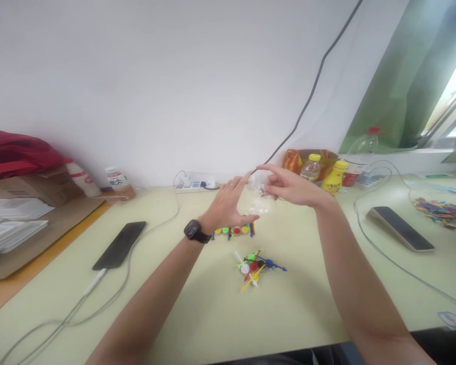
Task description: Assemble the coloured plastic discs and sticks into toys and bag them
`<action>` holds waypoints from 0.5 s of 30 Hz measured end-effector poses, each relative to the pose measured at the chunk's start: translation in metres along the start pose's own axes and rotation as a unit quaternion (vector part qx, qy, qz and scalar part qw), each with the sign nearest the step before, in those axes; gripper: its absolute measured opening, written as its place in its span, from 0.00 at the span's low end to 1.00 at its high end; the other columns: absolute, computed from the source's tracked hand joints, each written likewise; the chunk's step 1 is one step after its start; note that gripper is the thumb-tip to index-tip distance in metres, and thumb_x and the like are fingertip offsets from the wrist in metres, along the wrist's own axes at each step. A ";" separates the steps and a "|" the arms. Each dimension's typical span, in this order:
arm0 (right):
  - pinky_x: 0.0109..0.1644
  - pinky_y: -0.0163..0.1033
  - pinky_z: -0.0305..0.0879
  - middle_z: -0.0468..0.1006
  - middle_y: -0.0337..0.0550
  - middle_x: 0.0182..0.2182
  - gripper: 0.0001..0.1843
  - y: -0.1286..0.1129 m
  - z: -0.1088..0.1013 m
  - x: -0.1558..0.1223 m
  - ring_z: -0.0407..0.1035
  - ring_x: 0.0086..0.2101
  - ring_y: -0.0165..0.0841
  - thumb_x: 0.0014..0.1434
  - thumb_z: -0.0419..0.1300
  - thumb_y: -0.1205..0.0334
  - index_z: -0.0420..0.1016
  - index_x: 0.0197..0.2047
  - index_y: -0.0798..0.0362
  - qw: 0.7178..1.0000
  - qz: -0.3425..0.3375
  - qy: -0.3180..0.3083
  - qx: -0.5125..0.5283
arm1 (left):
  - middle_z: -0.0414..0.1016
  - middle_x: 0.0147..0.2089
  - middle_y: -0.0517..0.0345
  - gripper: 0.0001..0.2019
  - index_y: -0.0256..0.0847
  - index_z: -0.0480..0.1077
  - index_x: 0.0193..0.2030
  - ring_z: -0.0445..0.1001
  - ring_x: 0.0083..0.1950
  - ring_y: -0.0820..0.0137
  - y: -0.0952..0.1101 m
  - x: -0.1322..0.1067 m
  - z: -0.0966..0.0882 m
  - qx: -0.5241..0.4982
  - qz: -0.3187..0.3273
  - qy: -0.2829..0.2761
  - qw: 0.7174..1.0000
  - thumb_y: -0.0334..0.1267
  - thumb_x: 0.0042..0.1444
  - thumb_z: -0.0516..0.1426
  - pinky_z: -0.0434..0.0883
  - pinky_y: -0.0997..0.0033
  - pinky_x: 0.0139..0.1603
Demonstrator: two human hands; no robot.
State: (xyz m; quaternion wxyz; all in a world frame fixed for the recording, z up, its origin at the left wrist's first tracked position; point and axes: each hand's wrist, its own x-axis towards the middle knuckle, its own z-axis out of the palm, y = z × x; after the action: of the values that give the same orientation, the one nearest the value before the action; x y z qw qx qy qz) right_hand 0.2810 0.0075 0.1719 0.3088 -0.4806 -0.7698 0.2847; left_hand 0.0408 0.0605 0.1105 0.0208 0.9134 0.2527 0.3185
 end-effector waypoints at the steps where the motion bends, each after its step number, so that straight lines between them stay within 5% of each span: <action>1: 0.42 0.41 0.71 0.79 0.42 0.39 0.36 0.000 -0.001 0.000 0.73 0.36 0.37 0.63 0.60 0.58 0.59 0.73 0.40 1.000 -0.001 0.000 -0.001 | 0.62 0.69 0.42 0.56 0.48 0.40 0.81 0.67 0.63 0.45 -0.001 0.000 -0.001 -0.008 -0.004 0.000 1.000 0.56 0.53 0.67 0.65 0.46 0.63; 6: 0.42 0.42 0.71 0.79 0.42 0.39 0.36 0.006 0.001 0.002 0.73 0.37 0.37 0.63 0.60 0.58 0.58 0.73 0.42 0.999 -0.012 0.016 -0.025 | 0.65 0.66 0.44 0.54 0.49 0.43 0.80 0.70 0.60 0.49 -0.003 0.000 -0.004 -0.033 -0.008 -0.005 0.999 0.56 0.53 0.68 0.68 0.50 0.61; 12: 0.47 0.46 0.69 0.78 0.50 0.46 0.25 -0.003 0.014 0.008 0.72 0.43 0.42 0.62 0.64 0.57 0.68 0.62 0.49 0.972 -0.036 0.195 -0.128 | 0.67 0.65 0.42 0.53 0.46 0.46 0.79 0.69 0.60 0.47 -0.005 0.000 -0.003 0.014 -0.021 -0.015 1.000 0.55 0.53 0.68 0.67 0.49 0.61; 15: 0.47 0.45 0.70 0.80 0.50 0.43 0.21 -0.018 0.025 0.004 0.74 0.42 0.42 0.67 0.61 0.55 0.68 0.61 0.49 0.974 -0.039 0.191 -0.113 | 0.65 0.66 0.41 0.53 0.46 0.45 0.79 0.68 0.62 0.45 -0.006 0.000 -0.003 0.048 -0.028 -0.009 0.998 0.55 0.53 0.67 0.66 0.48 0.61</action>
State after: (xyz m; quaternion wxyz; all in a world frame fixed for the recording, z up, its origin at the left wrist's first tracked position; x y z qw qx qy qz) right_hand 0.2510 0.0009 0.1701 0.4042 -0.5278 -0.7419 0.0868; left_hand 0.0357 0.0653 0.1118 -0.0116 0.9090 0.2924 0.2967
